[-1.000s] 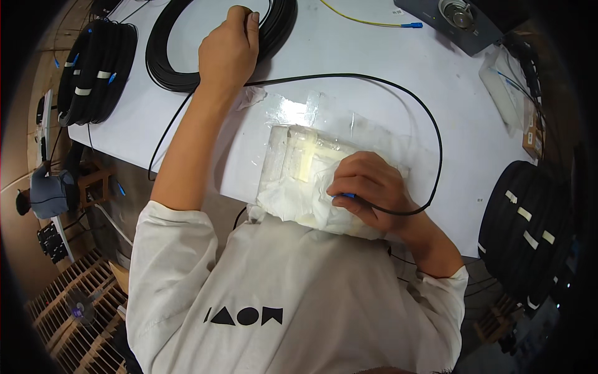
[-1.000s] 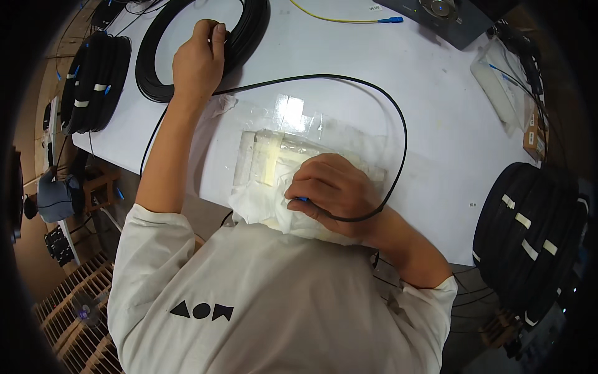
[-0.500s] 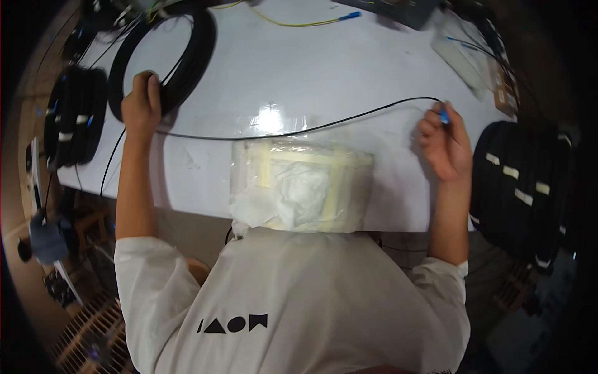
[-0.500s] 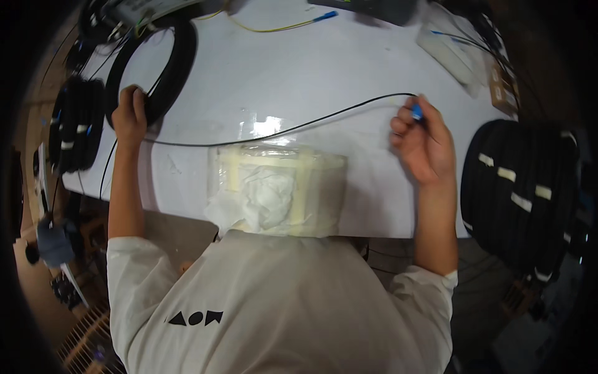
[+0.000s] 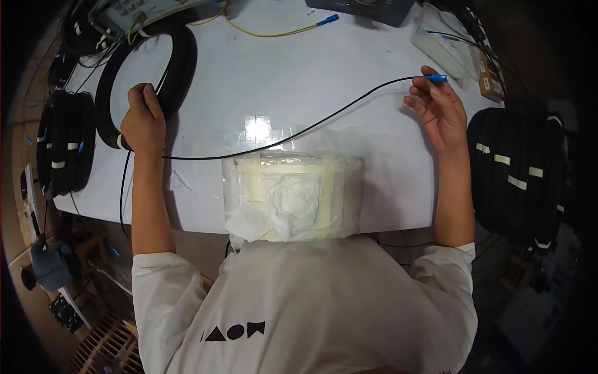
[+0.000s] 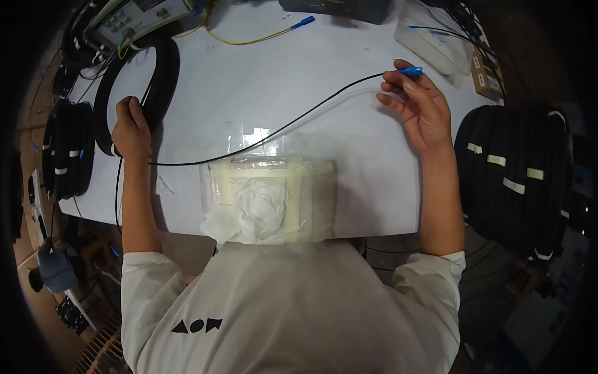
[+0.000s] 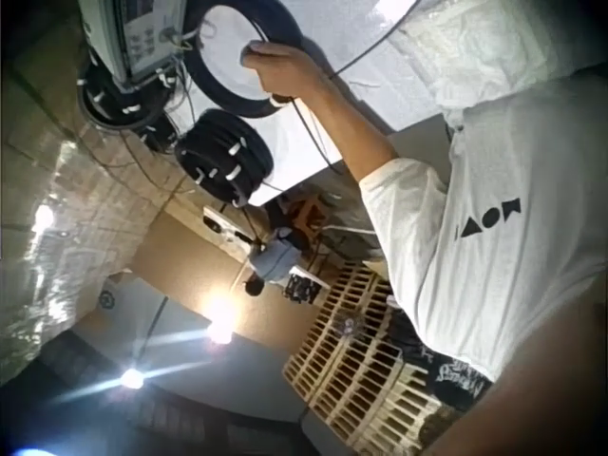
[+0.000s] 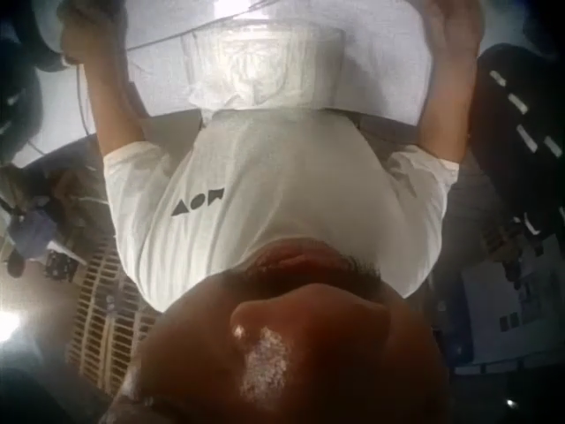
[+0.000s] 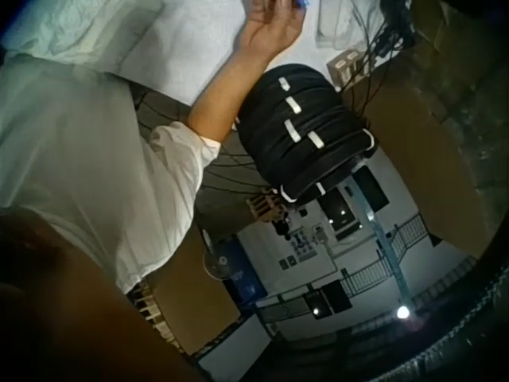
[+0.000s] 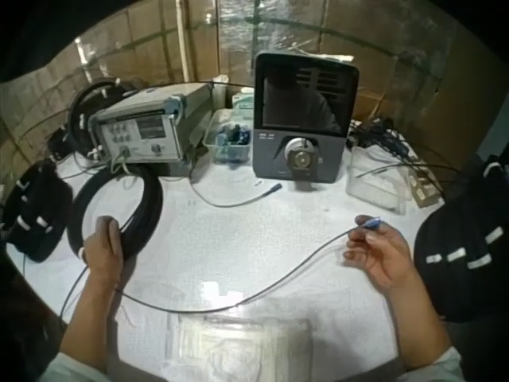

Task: Inspecting fiber optic cable connectors using a digital microscope at a laboratory workbench.

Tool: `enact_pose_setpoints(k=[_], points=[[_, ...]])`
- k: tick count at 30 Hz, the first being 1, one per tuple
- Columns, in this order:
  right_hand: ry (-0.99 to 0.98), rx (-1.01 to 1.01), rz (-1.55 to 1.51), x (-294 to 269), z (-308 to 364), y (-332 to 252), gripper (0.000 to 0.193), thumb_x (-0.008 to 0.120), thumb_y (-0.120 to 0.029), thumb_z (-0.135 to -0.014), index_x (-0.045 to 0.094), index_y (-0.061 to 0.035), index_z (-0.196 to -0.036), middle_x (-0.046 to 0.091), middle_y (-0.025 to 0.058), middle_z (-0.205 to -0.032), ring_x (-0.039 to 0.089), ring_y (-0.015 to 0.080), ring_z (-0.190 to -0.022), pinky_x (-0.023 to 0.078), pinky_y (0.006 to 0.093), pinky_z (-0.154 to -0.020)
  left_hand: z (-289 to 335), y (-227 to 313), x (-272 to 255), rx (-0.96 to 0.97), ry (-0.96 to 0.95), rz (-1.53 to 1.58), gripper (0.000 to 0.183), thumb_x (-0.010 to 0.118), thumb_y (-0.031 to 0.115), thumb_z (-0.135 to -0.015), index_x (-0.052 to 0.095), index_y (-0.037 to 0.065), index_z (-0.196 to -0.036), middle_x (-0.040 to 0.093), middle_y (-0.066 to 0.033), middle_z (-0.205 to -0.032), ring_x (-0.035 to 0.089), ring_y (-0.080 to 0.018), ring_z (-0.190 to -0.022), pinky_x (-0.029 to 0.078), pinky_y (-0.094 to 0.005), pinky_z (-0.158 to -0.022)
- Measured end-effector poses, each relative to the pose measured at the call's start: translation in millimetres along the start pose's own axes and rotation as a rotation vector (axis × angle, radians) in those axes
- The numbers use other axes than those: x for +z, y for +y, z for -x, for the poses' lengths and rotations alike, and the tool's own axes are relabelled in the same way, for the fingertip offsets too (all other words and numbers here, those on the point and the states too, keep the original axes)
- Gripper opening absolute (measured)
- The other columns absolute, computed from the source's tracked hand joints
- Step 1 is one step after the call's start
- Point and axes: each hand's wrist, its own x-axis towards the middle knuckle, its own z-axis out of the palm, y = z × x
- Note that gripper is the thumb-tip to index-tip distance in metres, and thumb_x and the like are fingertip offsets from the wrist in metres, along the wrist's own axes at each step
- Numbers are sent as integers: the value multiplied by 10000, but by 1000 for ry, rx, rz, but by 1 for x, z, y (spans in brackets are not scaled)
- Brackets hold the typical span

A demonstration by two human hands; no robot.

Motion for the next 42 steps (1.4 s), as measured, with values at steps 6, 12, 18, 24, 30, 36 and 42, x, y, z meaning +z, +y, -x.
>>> enact_pose_setpoints(k=[6, 12, 18, 24, 30, 36, 42], points=[[35, -142, 40, 11, -28, 10, 336, 614, -243, -1046, 630, 20, -1254, 699, 85, -1045, 692, 170, -955, 608, 363, -878, 8, -38, -6, 11, 61, 156, 246, 556, 289, -1069, 658, 66, -1056, 694, -83, -692, 678, -200, -574, 502, -303, -535], [327, -162, 14, 53, -31, 35, 271, 739, -118, -955, 558, -10, -1125, 709, 131, -966, 699, 183, -780, 625, 342, -743, 18, -45, -25, -64, -84, 339, 249, 570, 262, -1065, 674, 36, -1049, 664, -56, -682, 615, -124, -579, 483, -262, -581], [234, -288, 196, 39, -41, 49, 229, 690, -88, -983, 625, 30, -1169, 724, 122, -991, 704, 174, -831, 608, 319, -794, 40, -24, -42, 39, -88, 438, 126, 620, 157, -1020, 672, 44, -999, 624, -59, -639, 581, -130, -516, 451, -268, -522], [178, -322, 230, 29, -48, 51, 360, 626, -65, -1014, 601, 29, -1361, 716, 122, -1069, 690, 167, -962, 580, 300, -907, 40, 13, -48, 112, -163, 442, 59, 664, 128, -950, 668, 70, -951, 599, -83, -585, 615, -237, -503, 462, -343, -504], [281, -511, 672, 11, -57, 62, 330, 682, -31, -982, 668, -5, -1311, 710, 61, -1085, 645, 100, -987, 522, 237, -906, 30, 28, -39, 235, -103, 485, 63, 675, 171, -935, 658, 110, -929, 597, -31, -568, 631, -237, -519, 479, -361, -495], [222, -598, 806, 20, -53, 61, 246, 656, -101, -1015, 704, 20, -1225, 706, 70, -1135, 672, 149, -1058, 556, 275, -932, 16, 26, -23, 347, -80, 521, 111, 654, 221, -954, 623, 116, -932, 596, -41, -567, 614, -264, -514, 455, -387, -475], [81, -357, 707, 62, -11, 56, 229, 683, -109, -993, 709, 53, -1153, 733, 118, -1027, 697, 177, -945, 560, 297, -883, 9, 15, -17, 408, -154, 530, 87, 639, 165, -957, 633, 78, -954, 617, -81, -632, 641, -296, -581, 493, -393, -539]])
